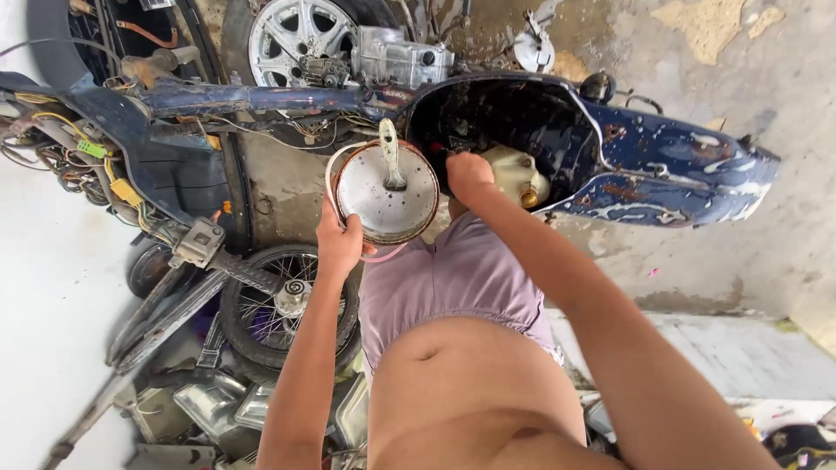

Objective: The person cleans the inside of a motorcycle fuel tank using a brush and a bucket of soapy water. They repeatedly dip the brush into the bucket and scrub the interior surfaces of the tank.

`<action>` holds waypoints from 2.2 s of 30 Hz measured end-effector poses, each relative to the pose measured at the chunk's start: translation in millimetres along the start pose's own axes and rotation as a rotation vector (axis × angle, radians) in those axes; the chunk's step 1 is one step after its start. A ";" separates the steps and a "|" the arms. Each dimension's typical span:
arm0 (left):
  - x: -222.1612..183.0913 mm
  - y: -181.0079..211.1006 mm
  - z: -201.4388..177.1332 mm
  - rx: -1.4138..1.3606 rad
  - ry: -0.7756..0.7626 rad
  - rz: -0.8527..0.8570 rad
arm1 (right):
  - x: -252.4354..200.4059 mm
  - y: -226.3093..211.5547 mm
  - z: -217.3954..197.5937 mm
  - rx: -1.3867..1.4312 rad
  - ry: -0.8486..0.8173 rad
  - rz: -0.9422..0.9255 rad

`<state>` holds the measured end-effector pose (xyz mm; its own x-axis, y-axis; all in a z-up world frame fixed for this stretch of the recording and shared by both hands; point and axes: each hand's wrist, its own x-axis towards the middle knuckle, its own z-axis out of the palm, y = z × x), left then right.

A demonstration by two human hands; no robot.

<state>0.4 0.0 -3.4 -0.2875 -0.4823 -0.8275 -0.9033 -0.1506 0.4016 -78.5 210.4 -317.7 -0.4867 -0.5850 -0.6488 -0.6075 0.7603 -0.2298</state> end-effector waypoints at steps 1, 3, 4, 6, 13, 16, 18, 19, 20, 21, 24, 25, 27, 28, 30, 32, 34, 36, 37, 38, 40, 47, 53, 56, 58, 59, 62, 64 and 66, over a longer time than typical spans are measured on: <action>-1.3 -5.4 -2.7 0.010 -0.006 -0.002 | -24.0 -5.0 -18.4 0.008 -0.004 0.007; 4.9 -8.2 -4.2 0.019 -0.015 -0.002 | -52.8 -5.4 -67.3 0.003 -0.001 -0.008; 6.2 -5.6 -5.1 0.016 -0.011 0.008 | -33.8 -5.9 -54.2 0.000 0.010 -0.010; 2.5 -8.3 -4.7 0.015 -0.023 -0.003 | -9.4 -9.0 -18.0 0.065 0.058 -0.007; 1.0 0.4 -5.5 0.005 -0.037 0.044 | -18.0 3.0 -13.0 0.008 0.100 0.036; 9.9 -15.4 -0.2 0.034 -0.010 0.016 | 8.8 -3.3 -0.1 -0.034 0.021 -0.015; 8.4 -11.9 1.1 0.053 0.035 0.021 | 34.1 -7.5 3.6 0.073 0.091 0.004; 7.3 -8.0 0.9 0.058 0.038 0.012 | 25.2 -7.6 -2.2 0.080 0.084 0.000; 4.3 -4.6 1.1 0.039 0.032 0.013 | 10.0 -6.6 -6.5 0.062 0.071 -0.008; 0.8 -0.3 0.9 0.019 0.026 0.014 | -5.4 -5.7 -12.2 0.044 0.058 -0.016; -2.0 1.2 -1.8 0.057 0.004 -0.003 | -14.8 -8.1 -19.4 0.039 -0.061 0.071; 7.5 6.3 1.6 0.047 0.011 0.013 | 17.4 -5.0 -29.2 0.030 -0.043 0.068; 1.7 -3.7 3.5 0.045 0.021 0.037 | 38.1 -15.9 -22.9 0.113 0.058 0.070; 0.3 -4.5 4.8 0.051 0.020 0.029 | 33.9 -17.7 -19.5 0.119 0.050 0.069; 1.4 0.7 6.8 0.044 0.039 0.021 | 33.4 -18.2 -21.6 0.209 -0.017 0.088; -0.1 1.0 3.1 0.043 0.024 0.026 | 4.2 -5.8 -22.8 0.157 -0.035 0.066; 2.0 2.6 2.8 0.032 0.011 0.041 | 3.2 -2.6 -33.1 0.096 -0.044 0.043; -2.4 -3.3 4.6 0.053 0.040 -0.016 | 13.3 -15.4 -41.8 0.227 -0.079 0.062; 0.3 -0.6 9.2 0.051 0.039 -0.024 | 25.5 -10.9 -39.6 0.225 -0.087 0.061; 1.2 0.5 7.8 0.059 0.047 -0.011 | 35.5 -15.2 -34.3 0.235 -0.080 0.093; 1.8 1.3 5.0 0.073 0.054 0.009 | 29.7 -14.7 -28.5 0.250 -0.067 0.127; 9.6 -11.4 4.7 0.046 0.070 0.002 | 35.6 -15.1 -42.7 0.183 -0.082 0.048; 4.5 -8.4 3.4 0.062 0.056 -0.006 | -13.1 -14.1 -45.8 0.173 -0.130 0.102; 9.5 -4.3 5.8 0.058 0.063 -0.005 | 7.1 -16.9 -67.9 0.173 -0.118 0.072; -1.1 -3.0 8.6 0.075 0.058 -0.019 | 22.0 -18.4 -55.8 0.202 -0.124 0.060; -9.0 2.1 9.3 0.070 0.040 0.010 | 27.4 -15.2 -43.8 0.225 -0.130 0.069; 4.5 -4.9 3.0 0.062 0.033 0.028 | 0.1 -16.0 -53.6 0.188 -0.077 0.048; 15.7 -18.5 3.1 0.036 0.033 0.005 | -19.4 -15.8 -57.7 0.102 -0.031 0.022; 18.3 -32.4 4.1 0.076 0.003 -0.012 | -19.3 -21.1 -45.7 0.106 -0.044 0.066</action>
<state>23.1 -0.4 -33.2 -0.2758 -0.4839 -0.8305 -0.9282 -0.0903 0.3609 -85.0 192.7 -267.2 -0.4937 -0.5214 -0.6960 -0.5041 0.8237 -0.2595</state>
